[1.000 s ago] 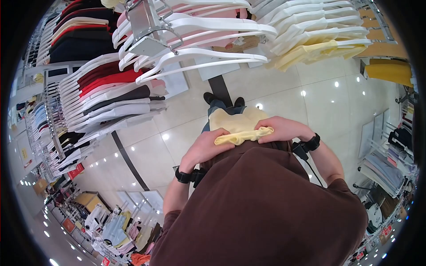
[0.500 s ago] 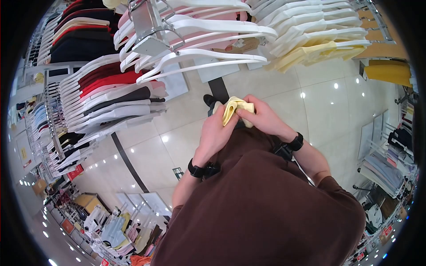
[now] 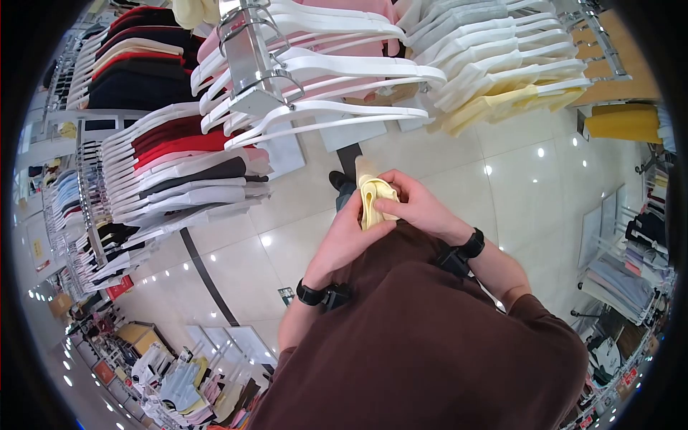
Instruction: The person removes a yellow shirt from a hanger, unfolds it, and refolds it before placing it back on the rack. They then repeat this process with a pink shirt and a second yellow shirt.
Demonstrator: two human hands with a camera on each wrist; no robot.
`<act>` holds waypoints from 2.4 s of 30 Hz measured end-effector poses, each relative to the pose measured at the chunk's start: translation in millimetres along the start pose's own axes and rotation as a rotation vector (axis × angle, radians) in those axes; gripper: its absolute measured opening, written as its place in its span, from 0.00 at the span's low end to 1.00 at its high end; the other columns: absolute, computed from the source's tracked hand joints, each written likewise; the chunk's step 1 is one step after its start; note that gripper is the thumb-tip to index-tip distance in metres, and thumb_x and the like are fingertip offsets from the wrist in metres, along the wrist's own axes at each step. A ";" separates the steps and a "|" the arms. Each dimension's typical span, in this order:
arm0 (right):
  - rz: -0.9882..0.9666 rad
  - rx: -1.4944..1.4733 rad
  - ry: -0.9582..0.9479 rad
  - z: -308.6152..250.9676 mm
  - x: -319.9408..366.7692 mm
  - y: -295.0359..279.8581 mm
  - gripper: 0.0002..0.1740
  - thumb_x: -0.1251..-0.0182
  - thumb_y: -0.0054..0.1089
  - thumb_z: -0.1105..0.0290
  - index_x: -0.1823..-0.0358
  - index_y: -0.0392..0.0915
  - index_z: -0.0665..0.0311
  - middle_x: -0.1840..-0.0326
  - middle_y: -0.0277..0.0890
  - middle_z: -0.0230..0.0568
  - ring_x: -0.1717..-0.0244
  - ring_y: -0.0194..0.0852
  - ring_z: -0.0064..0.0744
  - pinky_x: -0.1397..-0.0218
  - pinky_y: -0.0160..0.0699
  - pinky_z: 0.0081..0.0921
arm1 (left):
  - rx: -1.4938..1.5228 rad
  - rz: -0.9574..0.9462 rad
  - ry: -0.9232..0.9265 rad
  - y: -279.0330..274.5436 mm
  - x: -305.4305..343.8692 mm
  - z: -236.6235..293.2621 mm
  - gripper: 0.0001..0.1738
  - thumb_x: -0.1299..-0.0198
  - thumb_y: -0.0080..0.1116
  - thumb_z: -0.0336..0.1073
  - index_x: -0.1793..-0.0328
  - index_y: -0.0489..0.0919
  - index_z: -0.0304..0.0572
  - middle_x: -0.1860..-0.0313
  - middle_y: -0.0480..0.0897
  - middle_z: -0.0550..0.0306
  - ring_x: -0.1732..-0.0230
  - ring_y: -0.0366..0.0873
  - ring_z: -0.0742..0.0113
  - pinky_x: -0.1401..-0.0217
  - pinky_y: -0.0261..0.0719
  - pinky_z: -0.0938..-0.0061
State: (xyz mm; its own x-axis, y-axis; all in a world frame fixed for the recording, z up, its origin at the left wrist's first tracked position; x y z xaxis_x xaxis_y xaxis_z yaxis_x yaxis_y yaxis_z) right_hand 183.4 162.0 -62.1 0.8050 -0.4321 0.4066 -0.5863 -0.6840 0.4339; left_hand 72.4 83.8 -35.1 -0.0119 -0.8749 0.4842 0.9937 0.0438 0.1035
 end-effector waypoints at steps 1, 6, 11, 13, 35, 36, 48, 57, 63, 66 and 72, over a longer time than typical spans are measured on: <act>-0.012 0.041 -0.003 -1.7 -0.6 -1.4 0.21 0.15 0.64 0.66 0.29 0.74 0.64 0.40 0.81 0.32 0.43 0.79 0.19 0.38 0.82 0.25 | 0.006 0.001 -0.006 -2.0 0.6 1.1 0.41 0.33 0.76 0.37 0.18 0.69 0.36 0.34 0.82 0.55 0.35 0.81 0.68 0.31 0.81 0.67; -0.060 0.004 0.083 5.2 2.3 -2.2 0.23 0.08 0.52 0.58 0.27 0.72 0.67 0.39 0.83 0.37 0.40 0.81 0.22 0.35 0.81 0.27 | -0.216 0.098 -0.002 -8.1 9.7 19.5 0.41 0.38 0.80 0.40 0.23 0.72 0.35 0.35 0.84 0.51 0.36 0.84 0.61 0.31 0.82 0.64; -0.193 -0.174 0.095 9.5 3.6 6.9 0.24 0.05 0.44 0.56 0.26 0.73 0.67 0.36 0.82 0.38 0.36 0.81 0.25 0.29 0.78 0.29 | -0.662 0.259 0.026 -12.5 17.9 37.4 0.31 0.35 0.76 0.52 0.44 0.75 0.34 0.53 0.86 0.39 0.50 0.87 0.38 0.50 0.84 0.54; -0.241 -0.179 0.082 7.8 3.3 8.1 0.24 0.06 0.44 0.58 0.23 0.70 0.67 0.33 0.83 0.42 0.33 0.82 0.28 0.28 0.78 0.30 | -0.662 0.279 0.071 -16.1 18.3 41.2 0.28 0.32 0.74 0.50 0.45 0.75 0.34 0.54 0.87 0.38 0.50 0.87 0.36 0.51 0.84 0.53; 0.298 0.499 0.068 -39.1 29.2 -29.4 0.17 0.11 0.57 0.62 0.33 0.81 0.65 0.44 0.87 0.38 0.50 0.87 0.25 0.52 0.87 0.27 | -0.037 -0.201 0.268 13.3 -1.4 78.6 0.44 0.20 0.61 0.32 0.05 0.51 0.40 0.22 0.77 0.45 0.29 0.79 0.62 0.20 0.75 0.64; 0.315 0.441 0.077 -40.8 39.6 -40.1 0.17 0.11 0.57 0.60 0.35 0.81 0.64 0.47 0.87 0.36 0.56 0.86 0.24 0.57 0.86 0.26 | -0.036 -0.206 0.258 4.3 -0.5 74.4 0.40 0.18 0.59 0.33 0.06 0.55 0.40 0.23 0.78 0.47 0.29 0.79 0.62 0.20 0.75 0.64; 0.433 0.037 -1.058 -426.9 152.3 -103.9 0.22 0.10 0.54 0.59 0.30 0.79 0.68 0.33 0.86 0.43 0.33 0.86 0.35 0.28 0.84 0.36 | 0.306 0.024 0.294 -109.7 13.7 72.2 0.25 0.15 0.53 0.33 0.17 0.71 0.36 0.34 0.84 0.53 0.35 0.82 0.67 0.26 0.79 0.68; 0.635 0.958 -1.464 -554.5 -43.0 148.0 0.14 0.28 0.72 0.71 0.44 0.86 0.68 0.48 0.91 0.45 0.52 0.91 0.39 0.50 0.88 0.37 | 0.471 0.073 0.323 -153.7 31.5 50.6 0.24 0.15 0.54 0.34 0.18 0.73 0.37 0.36 0.84 0.53 0.36 0.82 0.68 0.27 0.79 0.69; 0.212 2.016 -1.155 -473.3 -226.5 199.1 0.27 0.23 0.63 0.59 0.27 0.78 0.60 0.33 0.81 0.52 0.35 0.83 0.56 0.31 0.82 0.47 | 0.551 0.222 0.336 -203.8 45.2 33.4 0.23 0.15 0.55 0.35 0.19 0.73 0.38 0.38 0.84 0.54 0.38 0.82 0.69 0.29 0.79 0.70; 0.297 2.080 -0.971 -482.2 -248.6 187.2 0.28 0.22 0.64 0.58 0.25 0.78 0.59 0.27 0.79 0.50 0.32 0.82 0.55 0.29 0.81 0.44 | 0.589 0.276 0.340 -228.8 51.2 22.4 0.23 0.15 0.55 0.35 0.20 0.74 0.39 0.39 0.84 0.55 0.38 0.82 0.69 0.29 0.79 0.70; 0.354 1.880 -1.148 -478.3 -225.2 163.9 0.24 0.21 0.63 0.57 0.33 0.80 0.63 0.35 0.80 0.52 0.37 0.83 0.55 0.35 0.83 0.45 | 0.646 0.340 0.305 -269.4 44.2 9.6 0.21 0.16 0.56 0.36 0.22 0.75 0.39 0.39 0.84 0.56 0.40 0.81 0.69 0.29 0.79 0.69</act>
State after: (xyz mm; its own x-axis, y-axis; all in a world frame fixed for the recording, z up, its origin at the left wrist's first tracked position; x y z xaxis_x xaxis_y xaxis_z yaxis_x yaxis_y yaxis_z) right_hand -137.4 428.4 301.9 0.8215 -0.2023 -0.5330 -0.5066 0.1700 -0.8453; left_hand -196.9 38.0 -33.2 0.4050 -0.8525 0.3305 0.6742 0.5226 0.5218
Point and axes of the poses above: each hand's wrist, its own x-axis away from the middle knuckle, its own y-axis out of the palm, z = x × y, the point moved 8 cm from there along -x, towards the middle knuckle
